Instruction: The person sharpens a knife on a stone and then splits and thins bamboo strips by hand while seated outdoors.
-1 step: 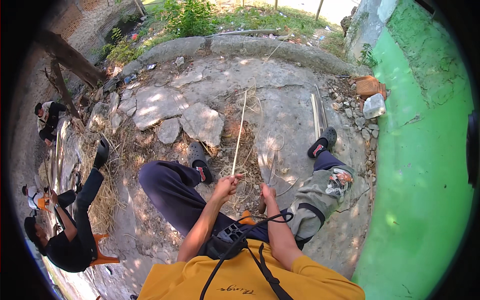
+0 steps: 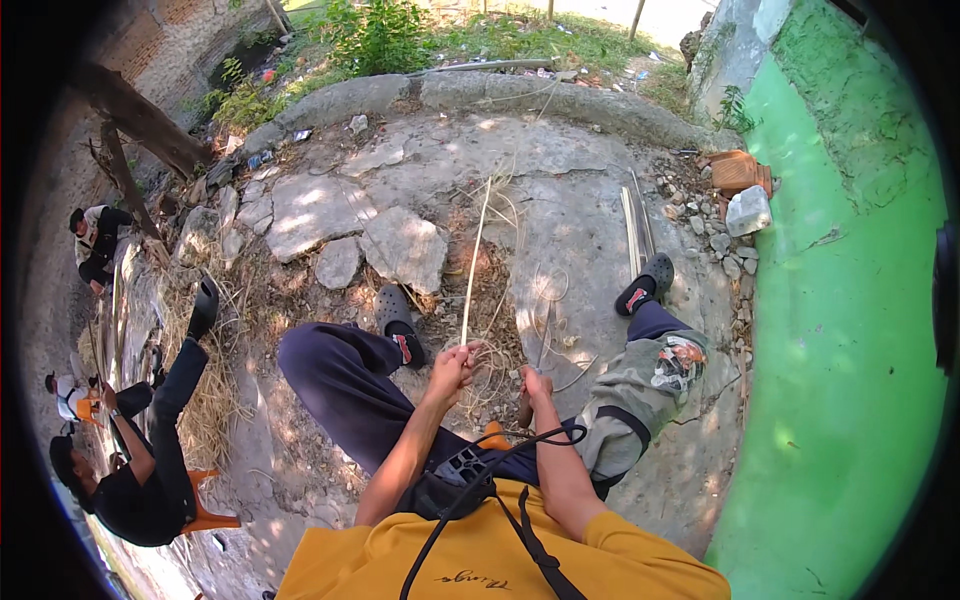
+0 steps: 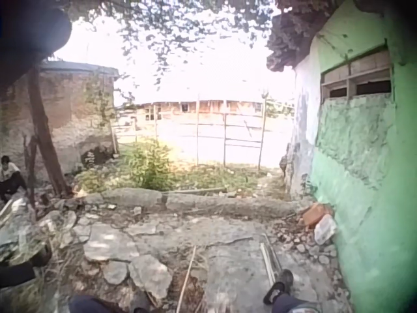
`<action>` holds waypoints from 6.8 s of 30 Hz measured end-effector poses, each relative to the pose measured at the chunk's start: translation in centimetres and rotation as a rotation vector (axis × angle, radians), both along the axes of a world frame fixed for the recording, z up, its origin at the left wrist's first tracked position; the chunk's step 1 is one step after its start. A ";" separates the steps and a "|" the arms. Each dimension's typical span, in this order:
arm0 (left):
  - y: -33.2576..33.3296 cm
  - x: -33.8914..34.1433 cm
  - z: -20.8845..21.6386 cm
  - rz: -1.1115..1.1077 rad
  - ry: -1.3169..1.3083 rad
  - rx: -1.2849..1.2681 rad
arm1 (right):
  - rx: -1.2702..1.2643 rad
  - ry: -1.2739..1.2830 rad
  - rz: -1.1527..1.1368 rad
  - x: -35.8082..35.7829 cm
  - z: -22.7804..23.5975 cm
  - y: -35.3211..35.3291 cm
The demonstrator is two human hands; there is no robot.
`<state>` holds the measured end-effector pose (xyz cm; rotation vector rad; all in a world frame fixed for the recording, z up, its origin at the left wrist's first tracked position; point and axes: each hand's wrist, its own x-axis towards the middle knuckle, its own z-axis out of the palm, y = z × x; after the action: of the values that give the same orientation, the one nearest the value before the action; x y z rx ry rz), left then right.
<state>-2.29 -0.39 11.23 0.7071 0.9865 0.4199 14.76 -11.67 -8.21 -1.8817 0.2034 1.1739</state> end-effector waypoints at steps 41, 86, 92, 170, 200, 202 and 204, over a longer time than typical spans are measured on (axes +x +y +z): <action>8.8 3.6 4.9 -0.152 0.182 0.514 | 0.006 -0.042 -0.066 -0.4 1.8 1.4; 3.2 4.7 3.6 -0.061 -0.055 0.859 | 0.711 -0.281 -0.208 11.2 20.2 9.3; 3.1 6.4 2.1 -0.134 -0.162 0.876 | 0.960 -0.521 -0.067 18.1 39.9 11.7; 13.3 10.2 24.7 -0.174 -0.343 0.915 | 1.026 -0.359 0.748 11.4 35.8 12.1; 15.0 8.9 26.3 0.150 -0.087 1.228 | 0.950 0.134 -0.386 22.0 26.8 15.3; 15.7 8.3 27.2 0.250 -0.161 1.217 | 0.931 0.096 -0.479 25.1 24.9 14.9; 16.3 6.5 28.5 0.336 -0.213 1.214 | 0.909 0.070 -0.550 26.3 23.2 13.9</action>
<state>4.21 15.95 39.77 1.5357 0.5650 1.4118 41.04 2.23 15.02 -0.9010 0.1681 0.7475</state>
